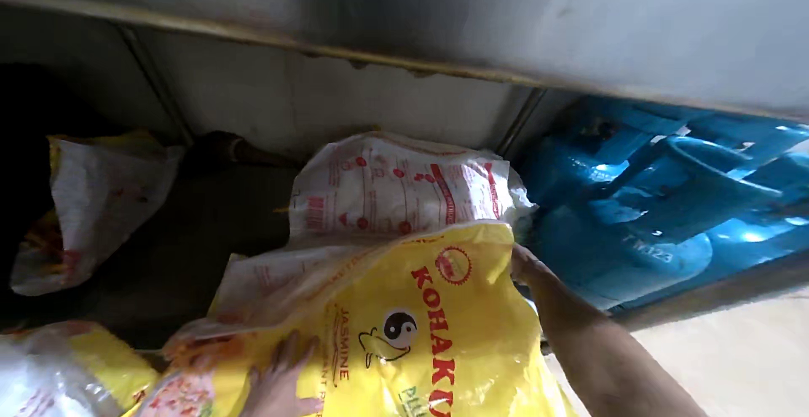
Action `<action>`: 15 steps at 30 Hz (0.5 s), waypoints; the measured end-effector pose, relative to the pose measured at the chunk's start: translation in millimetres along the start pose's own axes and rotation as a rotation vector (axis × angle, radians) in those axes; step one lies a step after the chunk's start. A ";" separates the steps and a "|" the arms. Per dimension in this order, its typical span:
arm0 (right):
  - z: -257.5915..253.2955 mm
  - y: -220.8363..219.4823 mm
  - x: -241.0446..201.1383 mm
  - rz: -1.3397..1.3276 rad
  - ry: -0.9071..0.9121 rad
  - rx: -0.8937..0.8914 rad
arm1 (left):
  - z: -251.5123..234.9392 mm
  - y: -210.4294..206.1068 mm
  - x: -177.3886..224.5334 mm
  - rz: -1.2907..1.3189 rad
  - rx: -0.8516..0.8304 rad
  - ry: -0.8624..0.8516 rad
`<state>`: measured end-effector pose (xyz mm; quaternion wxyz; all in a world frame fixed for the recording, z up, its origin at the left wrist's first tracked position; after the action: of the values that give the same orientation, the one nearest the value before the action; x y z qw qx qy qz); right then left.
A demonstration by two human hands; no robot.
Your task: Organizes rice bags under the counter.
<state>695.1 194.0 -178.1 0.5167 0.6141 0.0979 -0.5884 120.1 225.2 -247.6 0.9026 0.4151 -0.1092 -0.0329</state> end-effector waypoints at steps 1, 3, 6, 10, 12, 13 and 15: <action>5.5 -14.2 -9.0 0.059 0.039 -0.082 | 1.4 -2.1 -2.5 -0.001 -0.001 0.003; 8.8 -27.9 -26.2 0.294 0.071 -0.148 | 5.2 -5.1 -7.9 -0.001 -0.025 0.029; 4.3 -11.0 -80.3 0.526 0.244 -0.116 | 4.1 -9.5 -9.2 -0.022 -0.031 0.048; -18.2 57.9 -190.8 -0.044 0.379 0.270 | 1.3 -12.8 -9.1 -0.027 -0.042 0.064; -2.0 87.0 -245.3 -0.240 0.558 0.371 | 2.5 -13.7 -9.0 -0.007 -0.035 0.060; 21.1 94.2 -270.6 -0.272 0.657 0.405 | 3.6 -13.8 -8.5 0.005 -0.026 0.057; 84.1 94.0 -313.9 -0.051 0.770 0.473 | 6.6 -12.1 -7.3 0.041 -0.013 0.052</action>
<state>620.8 242.1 148.4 0.2735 0.8867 0.1610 -0.3361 111.9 213.5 -253.8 0.9082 0.4077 -0.0941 -0.0045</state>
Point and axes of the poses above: each hand's wrist, its own z-axis away from the middle knuckle, its own y-axis out of the back of the hand, x = y × z, the point moved 8 cm from there along -z, towards the middle knuckle, and after that the axes turned 10 degrees about y, right-handed, at the moved point
